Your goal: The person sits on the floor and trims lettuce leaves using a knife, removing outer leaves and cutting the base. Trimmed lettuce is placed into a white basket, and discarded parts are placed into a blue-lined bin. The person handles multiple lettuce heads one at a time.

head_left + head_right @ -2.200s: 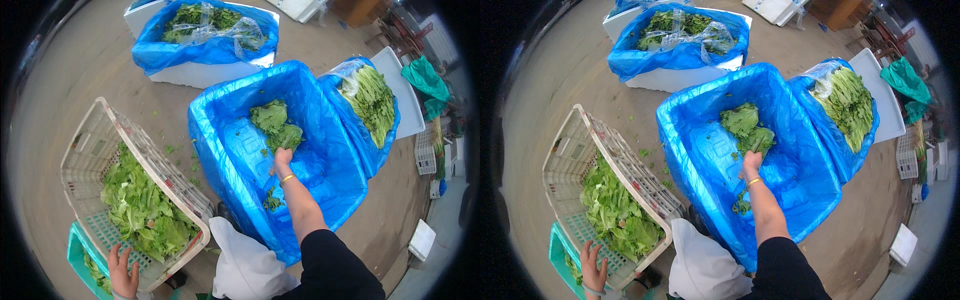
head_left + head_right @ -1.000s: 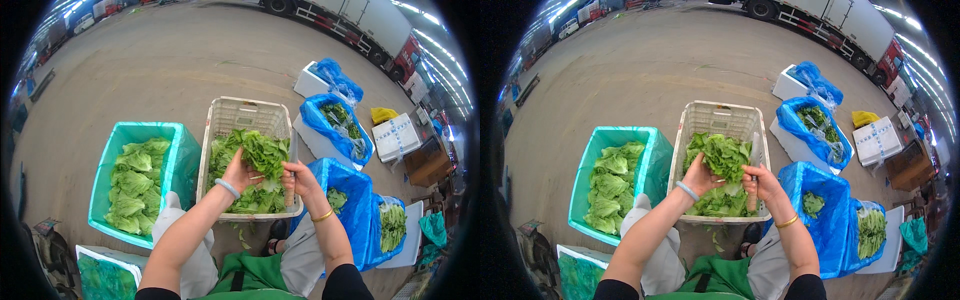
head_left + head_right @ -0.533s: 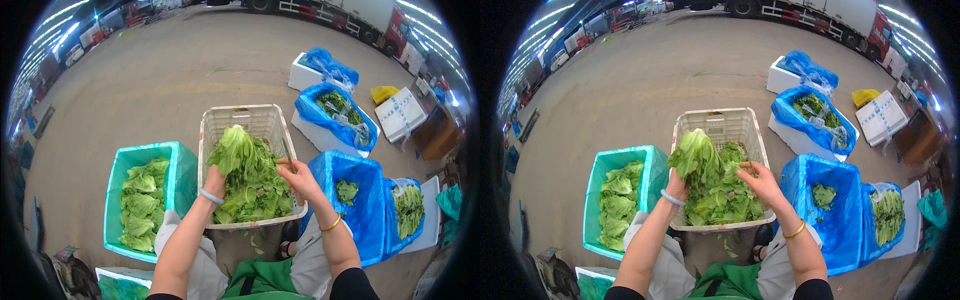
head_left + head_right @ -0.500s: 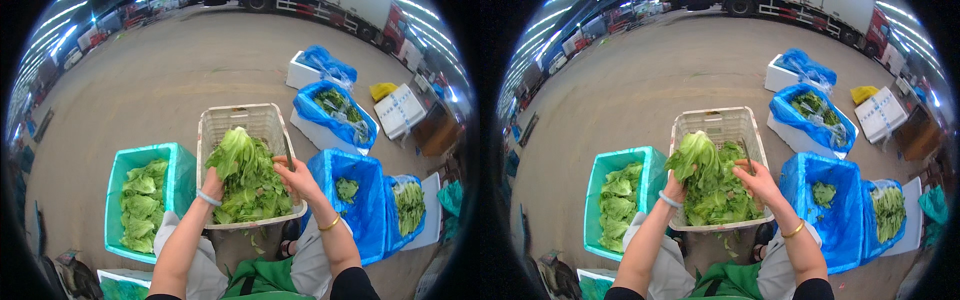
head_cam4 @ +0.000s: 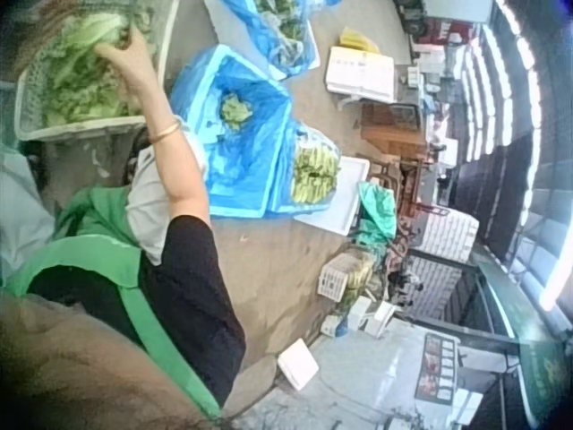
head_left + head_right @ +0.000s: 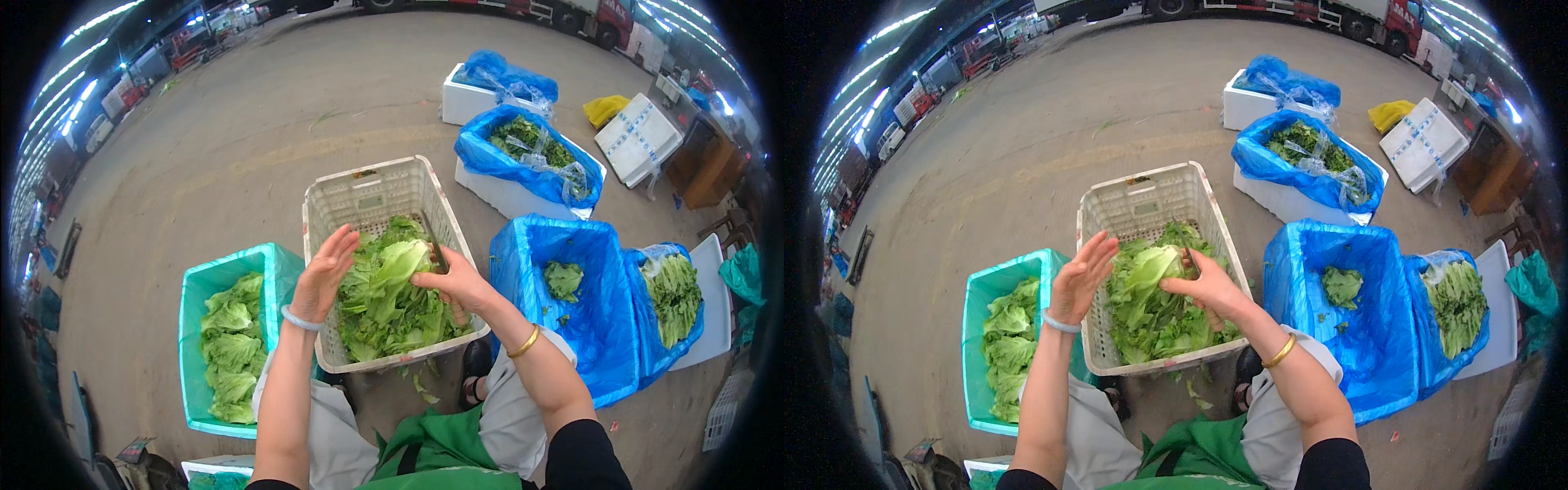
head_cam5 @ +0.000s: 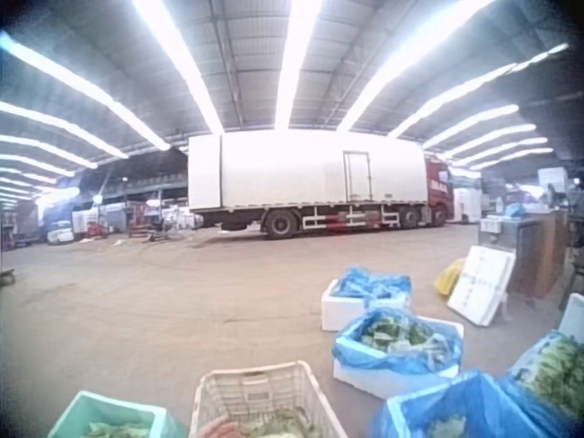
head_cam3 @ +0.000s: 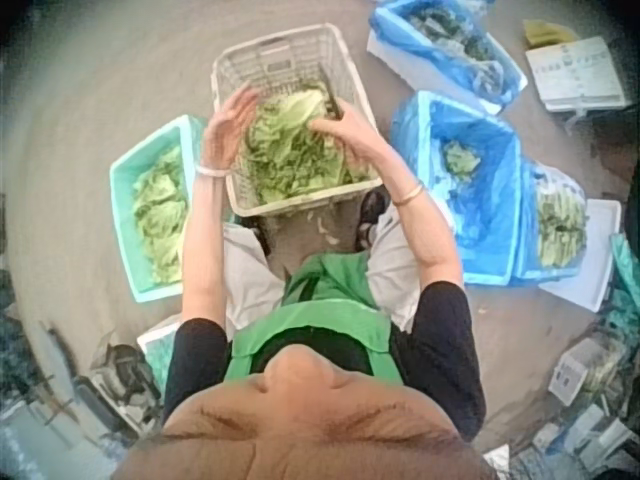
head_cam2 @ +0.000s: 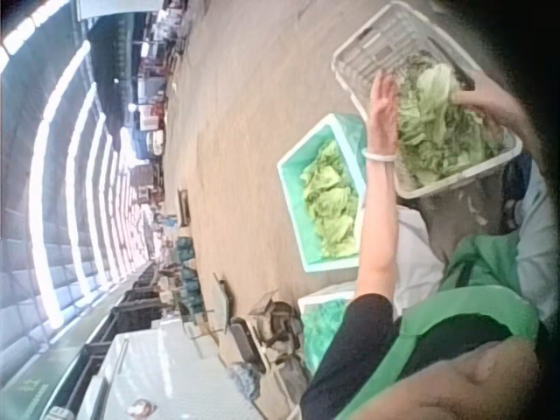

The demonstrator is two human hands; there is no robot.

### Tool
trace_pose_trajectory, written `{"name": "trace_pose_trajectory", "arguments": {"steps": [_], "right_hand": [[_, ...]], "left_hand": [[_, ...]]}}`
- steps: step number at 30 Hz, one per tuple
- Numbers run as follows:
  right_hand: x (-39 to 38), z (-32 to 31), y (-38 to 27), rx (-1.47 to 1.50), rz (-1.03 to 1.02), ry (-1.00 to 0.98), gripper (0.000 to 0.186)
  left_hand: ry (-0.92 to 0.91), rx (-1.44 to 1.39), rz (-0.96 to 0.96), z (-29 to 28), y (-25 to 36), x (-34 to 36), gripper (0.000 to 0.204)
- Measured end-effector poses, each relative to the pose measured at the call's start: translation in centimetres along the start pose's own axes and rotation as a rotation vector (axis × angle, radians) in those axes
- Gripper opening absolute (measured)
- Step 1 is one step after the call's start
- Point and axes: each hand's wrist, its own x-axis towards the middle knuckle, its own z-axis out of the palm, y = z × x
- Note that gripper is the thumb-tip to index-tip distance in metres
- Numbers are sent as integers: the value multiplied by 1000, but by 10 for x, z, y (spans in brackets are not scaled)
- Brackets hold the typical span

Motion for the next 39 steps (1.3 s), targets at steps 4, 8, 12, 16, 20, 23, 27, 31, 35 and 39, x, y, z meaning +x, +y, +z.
{"name": "trace_pose_trajectory", "arguments": {"steps": [4,8,12,16,20,23,27,31,35,39], "right_hand": [[0,18,11,-123,-147,32,75],[0,22,9,-188,-205,-39,76],[-12,7,-24,-1,-101,-82,74],[-5,5,3,-852,-381,195,56],[-11,32,8,-1026,-518,242,58],[-11,36,6,-1056,-448,241,62],[-8,41,5,-1054,-363,206,60],[27,-18,74,-1128,-70,-108,49],[27,-22,55,-900,95,-144,28],[3,13,5,-91,152,-35,43]], "left_hand": [[-116,822,24,24,-9,3,113],[-151,528,-82,35,-22,0,100],[-26,477,-7,35,-25,-5,79],[123,687,63,35,-27,-10,73],[150,706,50,33,-35,-16,75],[143,719,38,35,-36,-17,77],[139,792,32,28,-37,-24,78],[23,517,-71,25,-25,-25,77],[86,519,40,16,-18,-38,73],[125,315,6,35,-10,-34,70]]}}
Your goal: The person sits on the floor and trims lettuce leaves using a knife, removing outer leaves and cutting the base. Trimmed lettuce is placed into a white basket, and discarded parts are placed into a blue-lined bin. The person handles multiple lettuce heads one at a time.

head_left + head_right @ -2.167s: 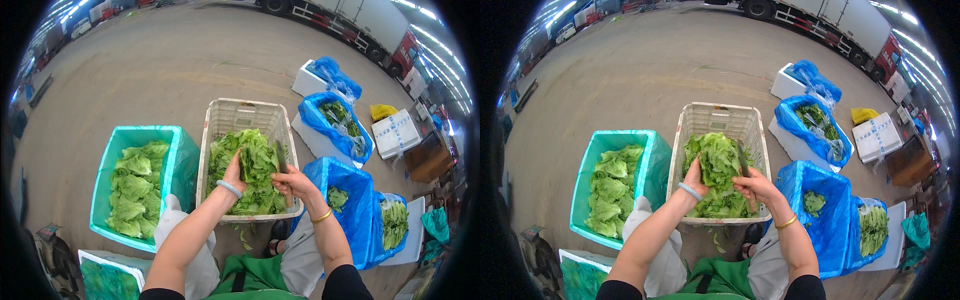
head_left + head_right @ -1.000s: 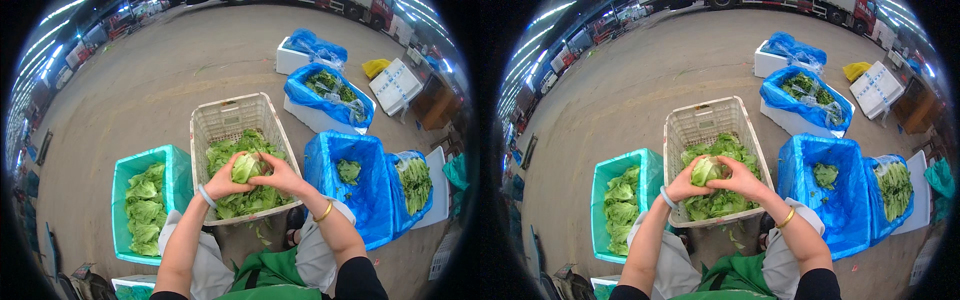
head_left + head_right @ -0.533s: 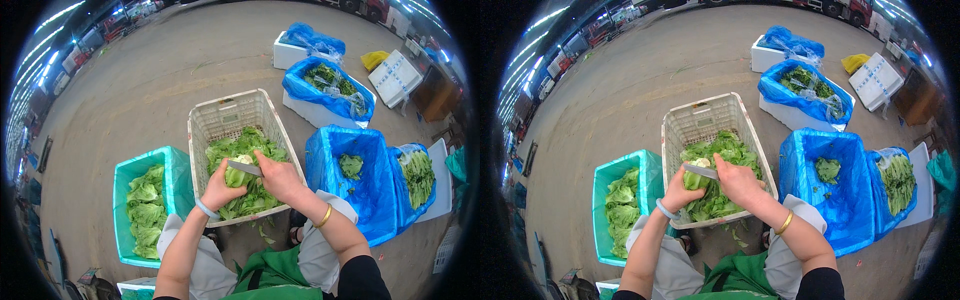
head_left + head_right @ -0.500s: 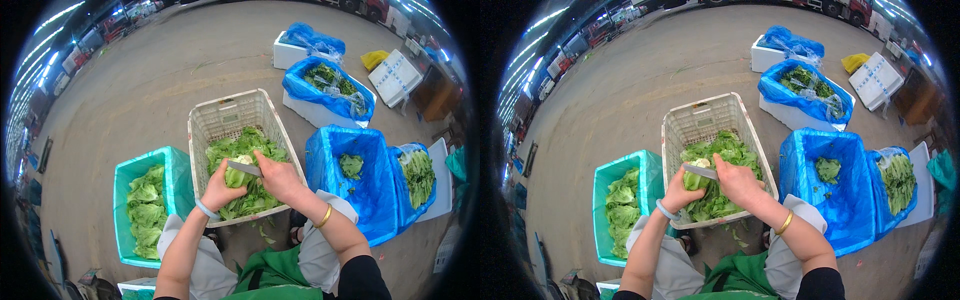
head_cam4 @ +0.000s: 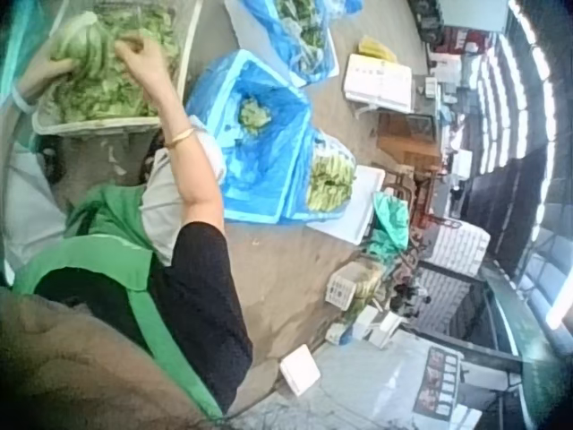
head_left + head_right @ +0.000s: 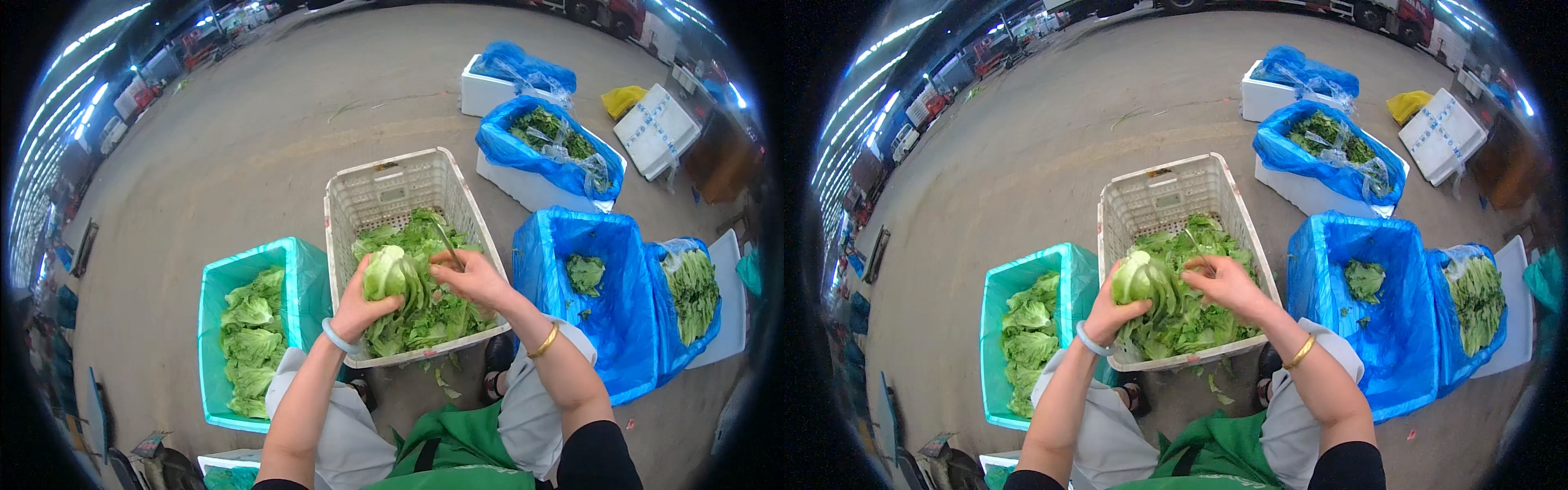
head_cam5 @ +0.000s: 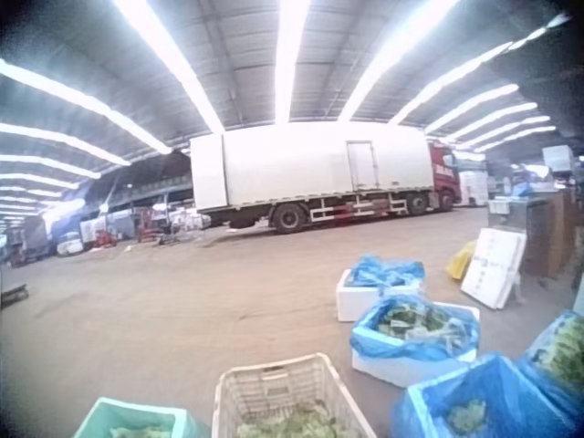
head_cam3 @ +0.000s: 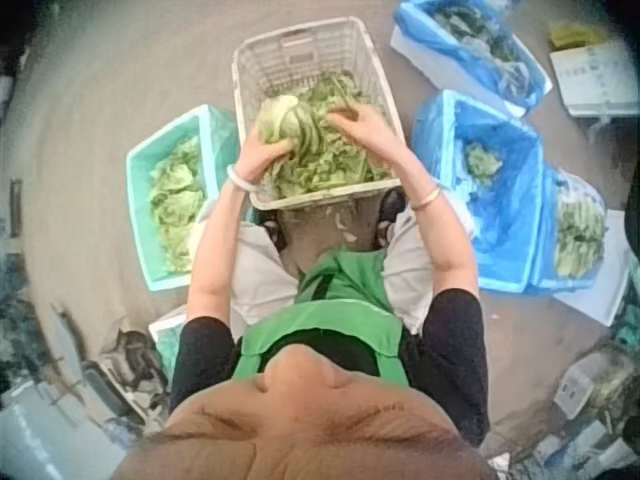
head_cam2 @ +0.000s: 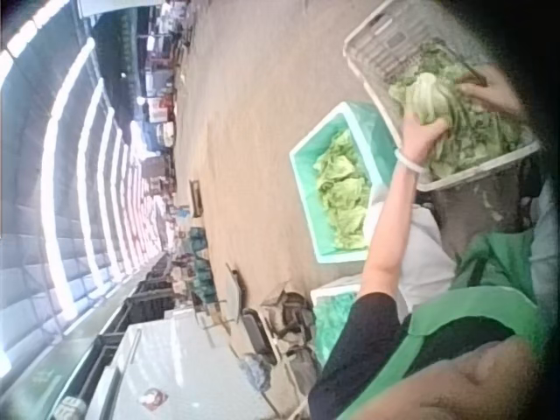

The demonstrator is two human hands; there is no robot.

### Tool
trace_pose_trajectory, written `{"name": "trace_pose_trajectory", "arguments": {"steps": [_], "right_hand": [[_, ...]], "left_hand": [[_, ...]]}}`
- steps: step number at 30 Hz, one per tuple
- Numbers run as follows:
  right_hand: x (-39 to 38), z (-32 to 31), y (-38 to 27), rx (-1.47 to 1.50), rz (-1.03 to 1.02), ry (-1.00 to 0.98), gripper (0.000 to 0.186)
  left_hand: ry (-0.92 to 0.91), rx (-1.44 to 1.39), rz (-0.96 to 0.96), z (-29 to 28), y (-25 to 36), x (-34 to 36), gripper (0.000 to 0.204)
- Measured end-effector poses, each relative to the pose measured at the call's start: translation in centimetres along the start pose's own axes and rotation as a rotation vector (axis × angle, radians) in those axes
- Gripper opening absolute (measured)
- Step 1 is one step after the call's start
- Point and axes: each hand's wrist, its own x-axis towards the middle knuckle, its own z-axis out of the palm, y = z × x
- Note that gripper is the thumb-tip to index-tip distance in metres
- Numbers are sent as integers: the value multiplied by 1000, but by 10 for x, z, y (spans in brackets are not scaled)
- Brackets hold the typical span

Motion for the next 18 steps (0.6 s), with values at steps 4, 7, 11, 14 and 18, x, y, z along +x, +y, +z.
{"name": "trace_pose_trajectory", "arguments": {"steps": [4,7,11,14,18], "right_hand": [[-7,13,-16,210,-108,-139,56],[1,13,-2,223,-84,-221,61],[3,4,0,240,-55,-122,65],[5,-1,1,223,-111,-95,69],[7,-13,7,110,-156,-107,74]], "left_hand": [[-137,-278,-148,3,10,0,68],[-112,-200,-172,6,3,7,66],[-17,-16,-71,2,0,14,65],[-27,138,-84,-18,-15,16,54],[43,475,-9,-24,-13,14,34]]}}
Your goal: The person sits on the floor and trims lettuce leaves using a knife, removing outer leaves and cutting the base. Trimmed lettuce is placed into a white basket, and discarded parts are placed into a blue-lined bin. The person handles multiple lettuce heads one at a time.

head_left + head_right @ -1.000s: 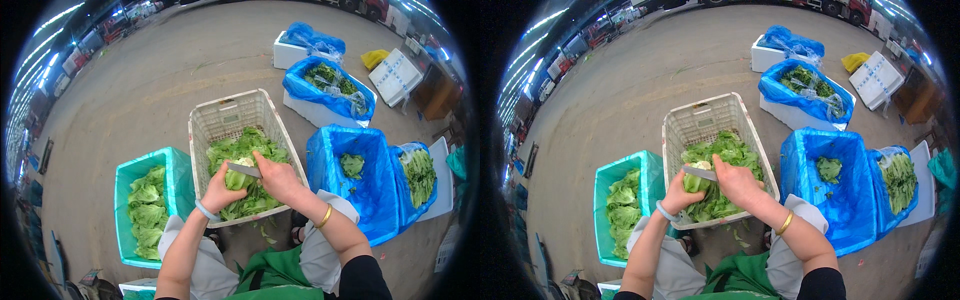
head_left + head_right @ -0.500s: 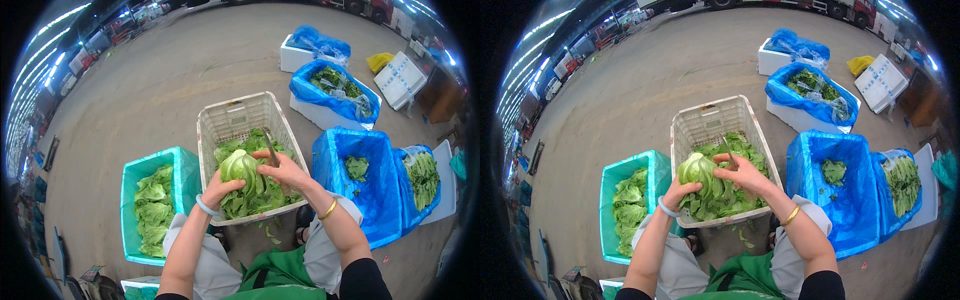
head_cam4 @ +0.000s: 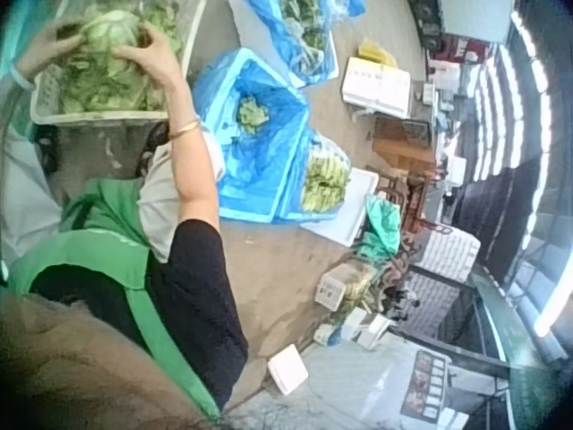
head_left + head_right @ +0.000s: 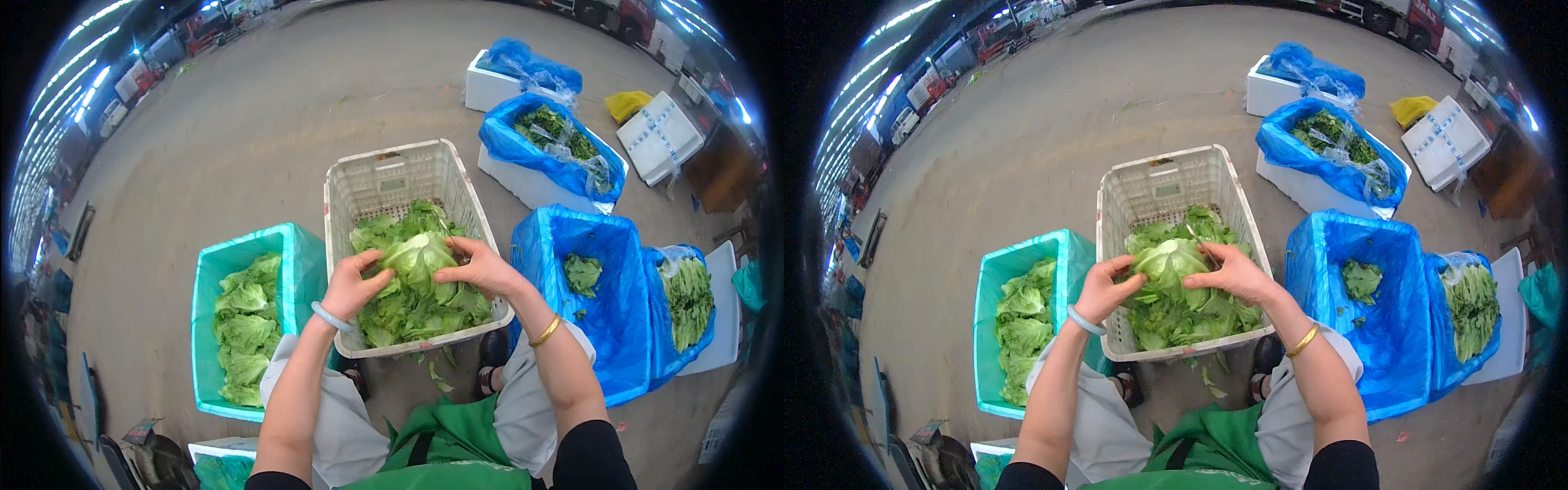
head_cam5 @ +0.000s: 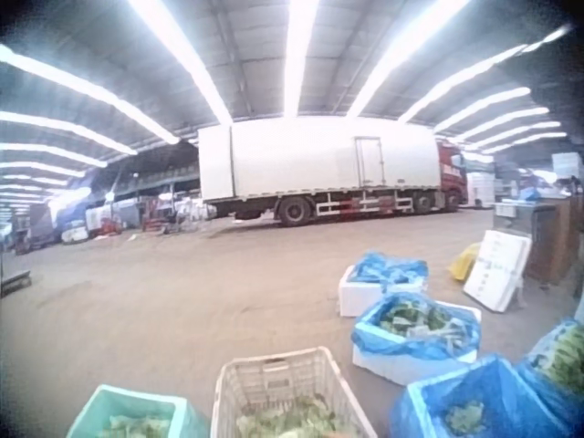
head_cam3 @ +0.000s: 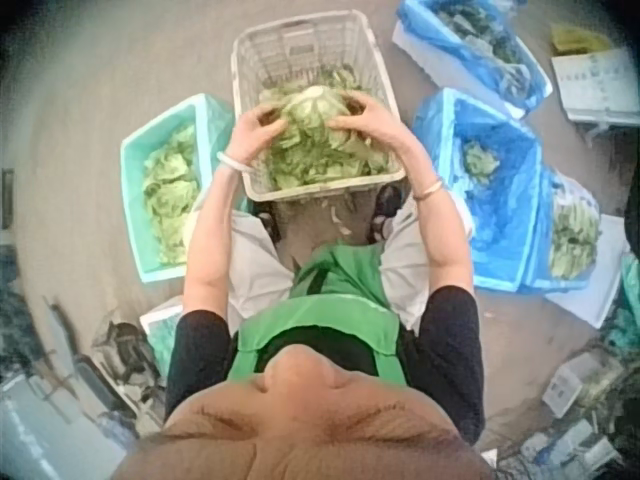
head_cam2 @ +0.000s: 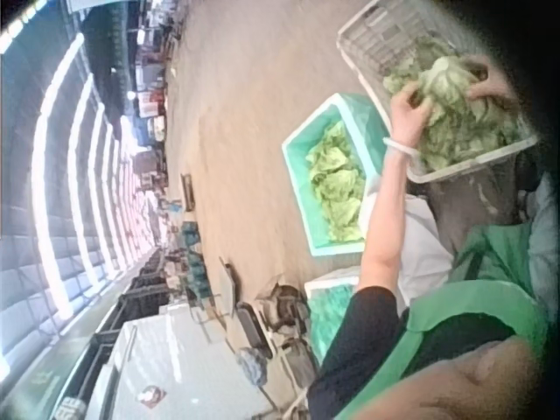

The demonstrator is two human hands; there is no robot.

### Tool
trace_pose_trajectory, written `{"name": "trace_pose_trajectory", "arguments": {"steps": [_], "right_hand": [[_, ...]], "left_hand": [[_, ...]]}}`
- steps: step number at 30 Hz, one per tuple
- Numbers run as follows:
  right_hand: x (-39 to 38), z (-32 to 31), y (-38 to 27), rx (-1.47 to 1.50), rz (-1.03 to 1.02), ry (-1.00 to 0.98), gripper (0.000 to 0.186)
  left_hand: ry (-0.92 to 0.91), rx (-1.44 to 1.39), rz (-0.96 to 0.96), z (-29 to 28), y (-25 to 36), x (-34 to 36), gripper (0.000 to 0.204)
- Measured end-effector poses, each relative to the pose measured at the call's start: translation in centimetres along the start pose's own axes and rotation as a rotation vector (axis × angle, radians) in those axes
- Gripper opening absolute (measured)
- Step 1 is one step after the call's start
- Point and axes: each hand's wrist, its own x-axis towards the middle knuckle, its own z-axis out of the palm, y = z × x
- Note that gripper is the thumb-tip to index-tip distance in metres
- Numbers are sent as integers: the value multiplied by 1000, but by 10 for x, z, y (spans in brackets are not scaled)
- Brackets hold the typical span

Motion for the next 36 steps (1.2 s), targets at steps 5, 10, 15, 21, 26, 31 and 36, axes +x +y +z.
{"name": "trace_pose_trajectory", "arguments": {"steps": [5,10,15,21,26,31,36], "right_hand": [[-7,-15,-6,-55,126,-189,62],[-12,-3,-13,26,167,-94,61],[-3,14,-11,63,167,-3,61],[14,20,9,52,65,248,41],[29,-21,82,-468,448,92,27],[5,10,-7,52,4,276,29],[8,33,-5,-105,-152,219,22]], "left_hand": [[255,112,138,-16,-6,8,29],[590,789,321,3,-20,27,58],[-56,-487,-163,26,9,9,64],[-3,-899,-266,16,5,11,53],[92,-1043,-184,7,0,18,52],[70,-917,-137,10,6,10,54],[42,-815,-131,20,11,12,55]]}}
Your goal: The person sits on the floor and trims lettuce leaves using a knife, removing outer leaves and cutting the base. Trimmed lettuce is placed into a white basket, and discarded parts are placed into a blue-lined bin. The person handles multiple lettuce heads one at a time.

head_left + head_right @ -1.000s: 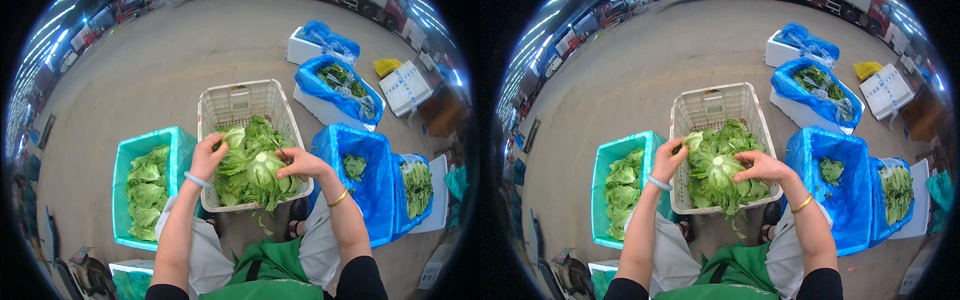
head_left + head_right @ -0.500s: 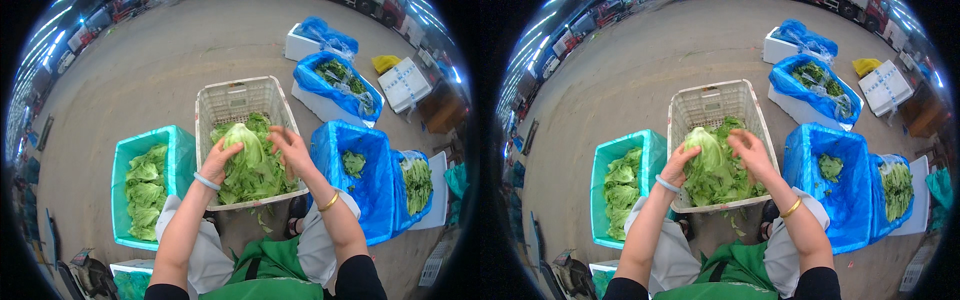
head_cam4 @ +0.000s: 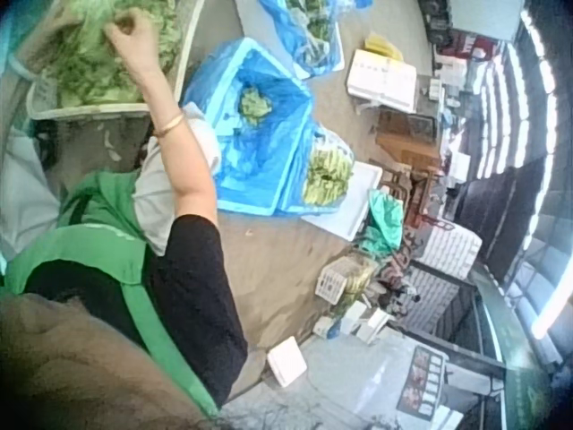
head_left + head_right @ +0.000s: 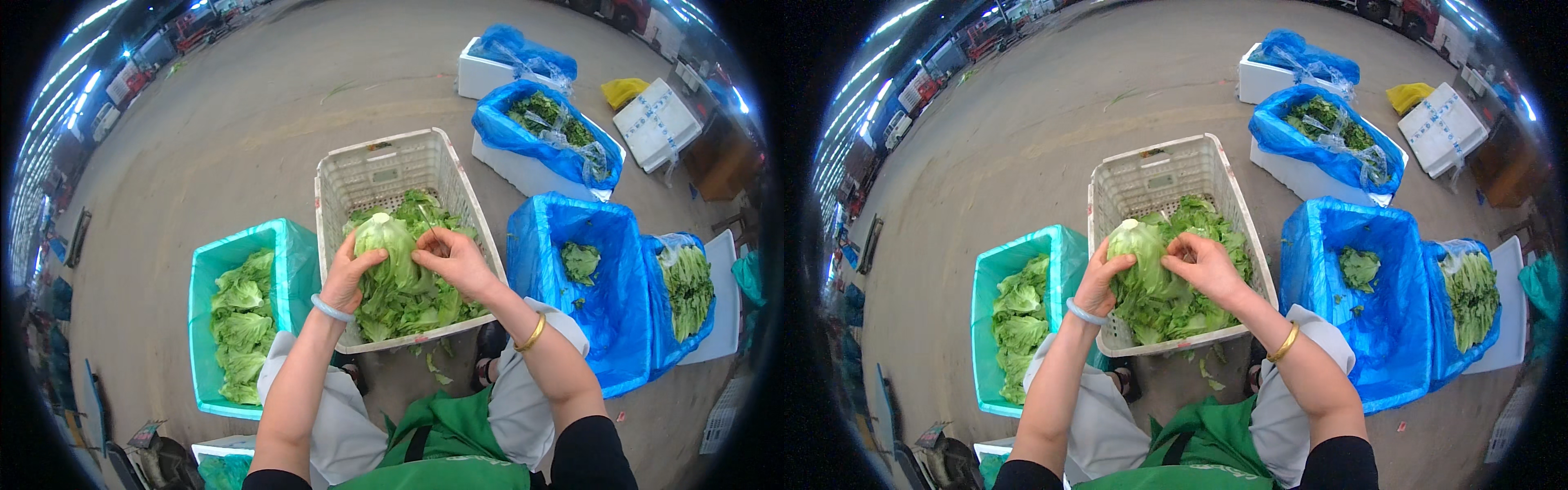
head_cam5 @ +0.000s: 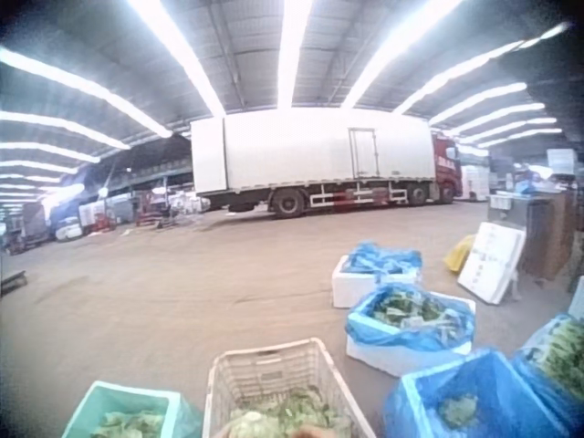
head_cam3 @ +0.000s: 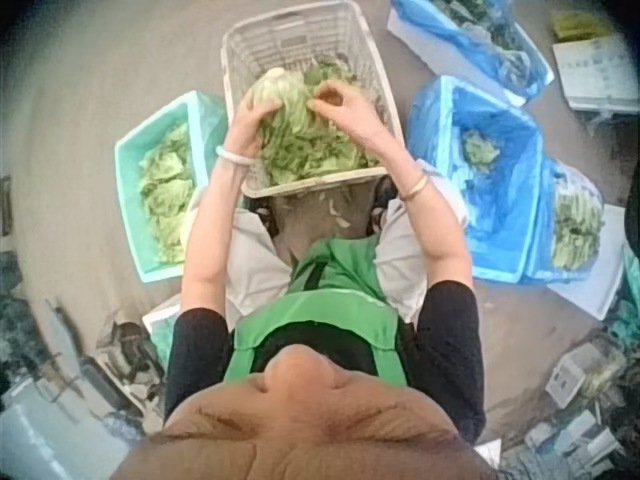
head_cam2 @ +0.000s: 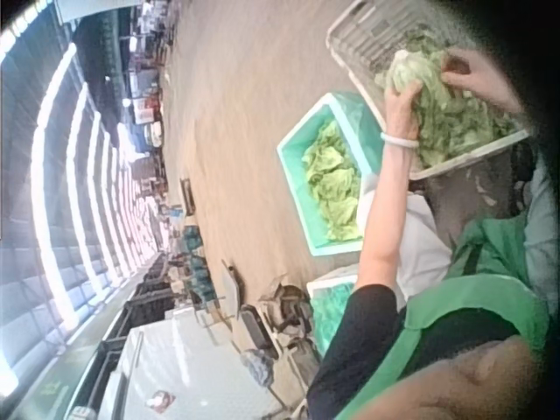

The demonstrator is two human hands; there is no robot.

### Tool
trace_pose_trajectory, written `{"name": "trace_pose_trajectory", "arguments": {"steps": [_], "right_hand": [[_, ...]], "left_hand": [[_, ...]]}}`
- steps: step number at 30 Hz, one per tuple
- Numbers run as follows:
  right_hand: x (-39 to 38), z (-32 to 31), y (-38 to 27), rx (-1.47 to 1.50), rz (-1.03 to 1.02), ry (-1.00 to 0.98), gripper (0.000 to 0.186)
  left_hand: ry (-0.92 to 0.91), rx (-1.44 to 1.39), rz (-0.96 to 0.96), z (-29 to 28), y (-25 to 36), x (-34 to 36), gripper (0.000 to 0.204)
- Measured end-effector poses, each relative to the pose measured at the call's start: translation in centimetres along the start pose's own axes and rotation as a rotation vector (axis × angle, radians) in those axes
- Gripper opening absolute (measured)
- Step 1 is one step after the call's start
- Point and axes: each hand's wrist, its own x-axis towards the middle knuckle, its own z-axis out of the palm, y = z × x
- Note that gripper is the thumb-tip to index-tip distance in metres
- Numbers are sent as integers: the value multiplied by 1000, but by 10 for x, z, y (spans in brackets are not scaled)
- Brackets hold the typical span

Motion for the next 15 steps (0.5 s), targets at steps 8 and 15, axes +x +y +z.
{"name": "trace_pose_trajectory", "arguments": {"steps": [8,15], "right_hand": [[-8,-22,0,-119,114,-19,32],[-5,-18,-9,454,488,-150,72]], "left_hand": [[379,1225,638,-33,-5,10,61],[94,1317,1108,5,6,-14,76]]}}
